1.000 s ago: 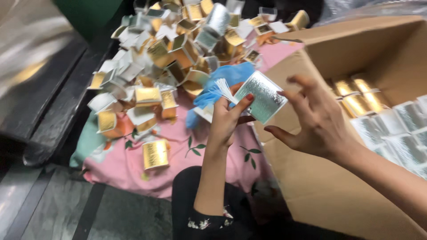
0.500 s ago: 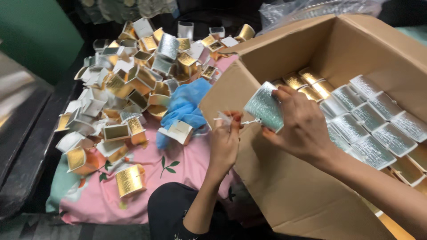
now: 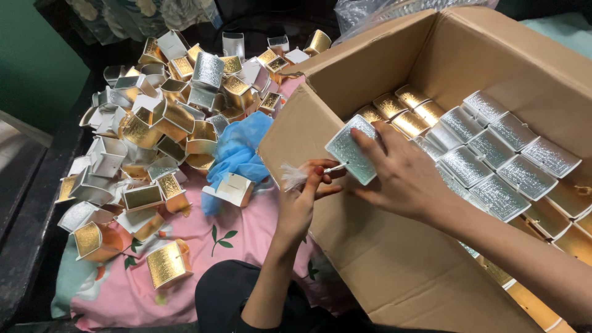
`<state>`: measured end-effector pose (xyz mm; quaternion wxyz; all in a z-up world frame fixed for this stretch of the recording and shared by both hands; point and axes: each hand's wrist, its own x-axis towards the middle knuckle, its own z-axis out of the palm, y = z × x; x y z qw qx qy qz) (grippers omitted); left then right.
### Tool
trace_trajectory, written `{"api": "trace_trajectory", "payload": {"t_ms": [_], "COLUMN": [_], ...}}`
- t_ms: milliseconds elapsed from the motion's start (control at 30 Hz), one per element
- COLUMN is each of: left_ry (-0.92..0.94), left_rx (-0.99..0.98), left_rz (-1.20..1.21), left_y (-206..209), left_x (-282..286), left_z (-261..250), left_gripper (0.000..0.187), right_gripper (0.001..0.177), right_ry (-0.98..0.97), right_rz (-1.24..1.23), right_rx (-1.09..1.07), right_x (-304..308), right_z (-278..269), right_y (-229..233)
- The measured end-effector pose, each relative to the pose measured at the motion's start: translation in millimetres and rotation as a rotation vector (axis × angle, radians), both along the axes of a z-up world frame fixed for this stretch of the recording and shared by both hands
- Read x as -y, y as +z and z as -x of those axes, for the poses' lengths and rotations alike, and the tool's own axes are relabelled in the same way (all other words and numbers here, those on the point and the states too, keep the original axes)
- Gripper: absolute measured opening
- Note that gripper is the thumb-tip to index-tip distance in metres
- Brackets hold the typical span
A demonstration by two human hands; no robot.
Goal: The person packs small gold and silver decorative boxes into a larger cardboard shipping box by hand. They pick the small boxes from a pile on the floor and arrange them in rows inside the large box.
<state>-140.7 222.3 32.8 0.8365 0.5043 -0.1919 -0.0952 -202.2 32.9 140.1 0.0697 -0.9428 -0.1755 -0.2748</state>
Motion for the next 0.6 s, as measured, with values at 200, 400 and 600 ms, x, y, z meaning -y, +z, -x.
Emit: {"api": "trace_trajectory", "payload": {"t_ms": [200,400,600], "left_ry": [0.002,-0.027,-0.165], "left_rx": [0.219,0.224,0.086], "left_rz": [-0.108,-0.121,-0.028], "left_y": [6.0,21.1,34.3], "left_x": [-6.9,-11.1,-28.8], "left_z": [1.7,7.2,6.4], "left_gripper": [0.025,0.028,0.026], "right_gripper": [0.129,0.102,0.104], "right_ry": [-0.065,-0.057,0.023], "right_rz": [0.128,0.187,-0.125], "right_rx": [-0.463,-0.517,-0.612], "right_x": [1.2,-4.4,10.0], "right_z": [-6.1,-6.9,-3.0], "right_y": [33.7,50.7,48.5]}}
